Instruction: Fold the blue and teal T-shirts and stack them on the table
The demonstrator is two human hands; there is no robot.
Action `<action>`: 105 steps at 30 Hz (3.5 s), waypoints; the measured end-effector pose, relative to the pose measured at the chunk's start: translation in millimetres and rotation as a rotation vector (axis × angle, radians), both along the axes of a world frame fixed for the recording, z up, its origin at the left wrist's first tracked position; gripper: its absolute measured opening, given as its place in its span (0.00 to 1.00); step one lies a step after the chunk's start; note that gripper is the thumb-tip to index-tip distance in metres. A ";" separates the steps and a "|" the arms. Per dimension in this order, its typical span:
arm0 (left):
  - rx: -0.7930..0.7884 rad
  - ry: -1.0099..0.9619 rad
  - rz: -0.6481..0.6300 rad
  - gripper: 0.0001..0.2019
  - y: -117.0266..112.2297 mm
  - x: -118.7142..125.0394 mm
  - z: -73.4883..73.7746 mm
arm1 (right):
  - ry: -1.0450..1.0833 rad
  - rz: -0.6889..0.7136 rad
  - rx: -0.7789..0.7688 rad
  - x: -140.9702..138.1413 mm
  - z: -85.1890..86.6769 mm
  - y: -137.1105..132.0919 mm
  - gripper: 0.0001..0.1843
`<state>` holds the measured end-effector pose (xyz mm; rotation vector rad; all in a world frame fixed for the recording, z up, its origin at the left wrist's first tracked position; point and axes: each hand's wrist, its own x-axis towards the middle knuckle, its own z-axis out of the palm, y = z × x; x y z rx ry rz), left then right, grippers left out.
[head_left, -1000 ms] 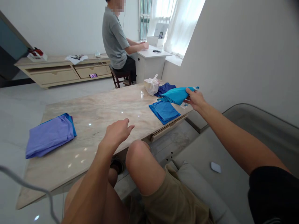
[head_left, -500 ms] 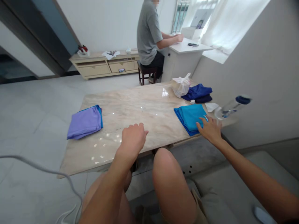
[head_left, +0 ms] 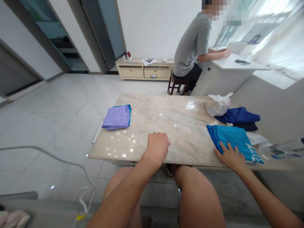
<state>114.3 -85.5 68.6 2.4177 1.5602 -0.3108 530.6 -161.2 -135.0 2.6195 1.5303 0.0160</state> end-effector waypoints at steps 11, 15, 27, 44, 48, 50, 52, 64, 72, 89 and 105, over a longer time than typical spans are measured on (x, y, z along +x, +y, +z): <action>-0.063 0.125 0.075 0.23 23.8 -85.0 -25.8 | 0.296 0.266 0.067 -240.2 160.5 136.4 0.35; -0.119 0.161 0.152 0.24 31.7 -115.8 -34.2 | 0.385 0.328 0.066 -301.1 169.9 140.5 0.34; -0.079 0.233 0.259 0.24 65.9 -172.8 -73.3 | 0.483 0.348 -0.020 -320.6 160.2 118.3 0.21; 0.260 -0.136 0.659 0.16 204.0 -203.7 -157.8 | 0.241 0.500 -0.139 -298.9 144.3 126.8 0.19; 0.278 -0.237 0.787 0.12 207.0 -213.4 -150.8 | 0.273 0.469 -0.131 -290.6 149.2 128.0 0.19; 0.314 -0.264 0.859 0.11 206.3 -216.4 -142.5 | 0.284 0.466 -0.119 -290.7 152.0 128.2 0.19; 0.393 -0.313 0.916 0.11 204.1 -216.5 -128.9 | 0.293 0.495 -0.106 -294.9 155.0 128.5 0.19; 0.533 -1.363 0.414 0.08 124.8 -86.5 -23.1 | 0.641 0.671 0.206 -335.9 159.2 117.8 0.43; 0.003 -1.545 0.438 0.14 80.4 -30.3 -61.3 | 0.558 0.591 0.162 -289.0 158.8 118.1 0.17; -0.229 -1.576 0.579 0.18 75.1 -65.5 -54.9 | 0.903 0.856 0.255 -305.0 151.2 128.8 0.43; -0.363 -1.474 0.431 0.20 70.3 -65.4 -59.3 | 0.845 0.854 0.225 -293.9 146.4 132.2 0.09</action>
